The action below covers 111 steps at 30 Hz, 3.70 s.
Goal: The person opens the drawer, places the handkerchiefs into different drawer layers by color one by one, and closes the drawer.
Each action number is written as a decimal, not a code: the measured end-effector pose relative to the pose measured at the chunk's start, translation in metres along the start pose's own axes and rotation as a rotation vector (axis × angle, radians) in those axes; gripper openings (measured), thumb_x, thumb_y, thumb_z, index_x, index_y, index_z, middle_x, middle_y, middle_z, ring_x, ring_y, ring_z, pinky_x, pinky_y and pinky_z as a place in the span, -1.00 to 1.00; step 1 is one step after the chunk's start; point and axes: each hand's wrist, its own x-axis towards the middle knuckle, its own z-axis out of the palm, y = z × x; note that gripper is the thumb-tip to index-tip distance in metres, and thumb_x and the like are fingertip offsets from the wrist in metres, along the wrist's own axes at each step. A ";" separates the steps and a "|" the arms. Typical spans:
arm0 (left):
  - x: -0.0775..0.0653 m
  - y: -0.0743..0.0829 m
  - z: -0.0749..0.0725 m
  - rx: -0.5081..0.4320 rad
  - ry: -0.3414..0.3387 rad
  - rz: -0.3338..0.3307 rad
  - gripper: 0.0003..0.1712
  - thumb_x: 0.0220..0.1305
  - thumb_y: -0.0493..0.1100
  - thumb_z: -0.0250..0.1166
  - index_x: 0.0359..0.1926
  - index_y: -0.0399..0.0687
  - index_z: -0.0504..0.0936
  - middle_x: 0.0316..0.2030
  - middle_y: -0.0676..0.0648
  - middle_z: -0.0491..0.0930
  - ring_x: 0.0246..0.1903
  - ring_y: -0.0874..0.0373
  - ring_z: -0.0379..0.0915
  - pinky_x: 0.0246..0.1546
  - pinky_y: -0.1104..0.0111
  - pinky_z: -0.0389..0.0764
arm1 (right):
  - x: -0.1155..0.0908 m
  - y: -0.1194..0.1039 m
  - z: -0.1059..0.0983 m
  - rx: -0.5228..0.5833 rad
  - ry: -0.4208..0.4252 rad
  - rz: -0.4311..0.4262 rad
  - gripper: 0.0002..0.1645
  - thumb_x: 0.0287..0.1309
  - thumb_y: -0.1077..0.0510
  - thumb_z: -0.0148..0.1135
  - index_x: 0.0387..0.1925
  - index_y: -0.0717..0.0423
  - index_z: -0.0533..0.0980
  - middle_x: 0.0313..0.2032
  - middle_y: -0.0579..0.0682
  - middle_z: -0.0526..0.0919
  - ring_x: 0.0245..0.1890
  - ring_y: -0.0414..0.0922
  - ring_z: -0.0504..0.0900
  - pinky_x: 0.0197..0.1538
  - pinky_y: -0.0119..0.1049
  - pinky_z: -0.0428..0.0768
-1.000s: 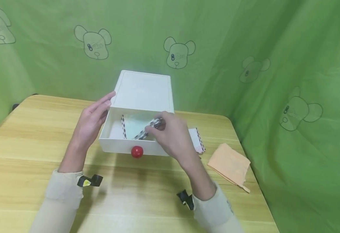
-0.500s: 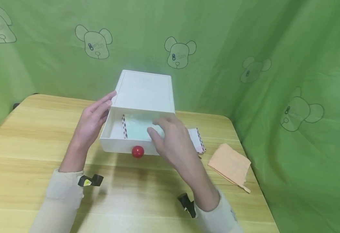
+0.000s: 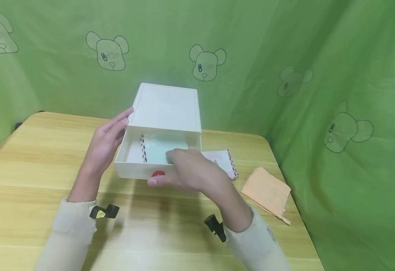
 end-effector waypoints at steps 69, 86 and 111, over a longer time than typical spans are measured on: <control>0.000 0.001 0.001 -0.012 -0.008 0.010 -0.51 0.50 -0.01 0.22 0.37 0.06 0.52 0.45 0.05 0.39 0.45 0.16 0.27 0.52 0.19 0.24 | -0.036 0.059 0.032 0.522 0.423 0.112 0.20 0.07 -0.19 0.53 0.60 -0.21 0.04 0.51 0.02 0.28 0.53 0.06 0.23 0.49 0.22 0.26; -0.001 0.000 -0.001 -0.017 0.007 -0.012 -0.51 0.49 -0.01 0.23 0.37 0.09 0.53 0.45 0.06 0.39 0.45 0.14 0.28 0.52 0.18 0.25 | -0.029 0.068 0.036 0.631 0.401 0.110 0.19 0.10 -0.17 0.52 0.60 -0.08 0.05 0.49 0.03 0.31 0.52 0.01 0.25 0.51 0.04 0.31; -0.001 0.008 0.002 -0.079 -0.012 -0.058 -0.52 0.48 -0.08 0.25 0.36 0.04 0.53 0.47 0.05 0.35 0.50 0.11 0.18 0.55 0.14 0.15 | -0.001 0.084 0.032 0.771 0.458 0.149 0.14 0.19 -0.15 0.46 0.60 0.02 0.04 0.53 0.00 0.25 0.53 -0.06 0.22 0.55 -0.07 0.25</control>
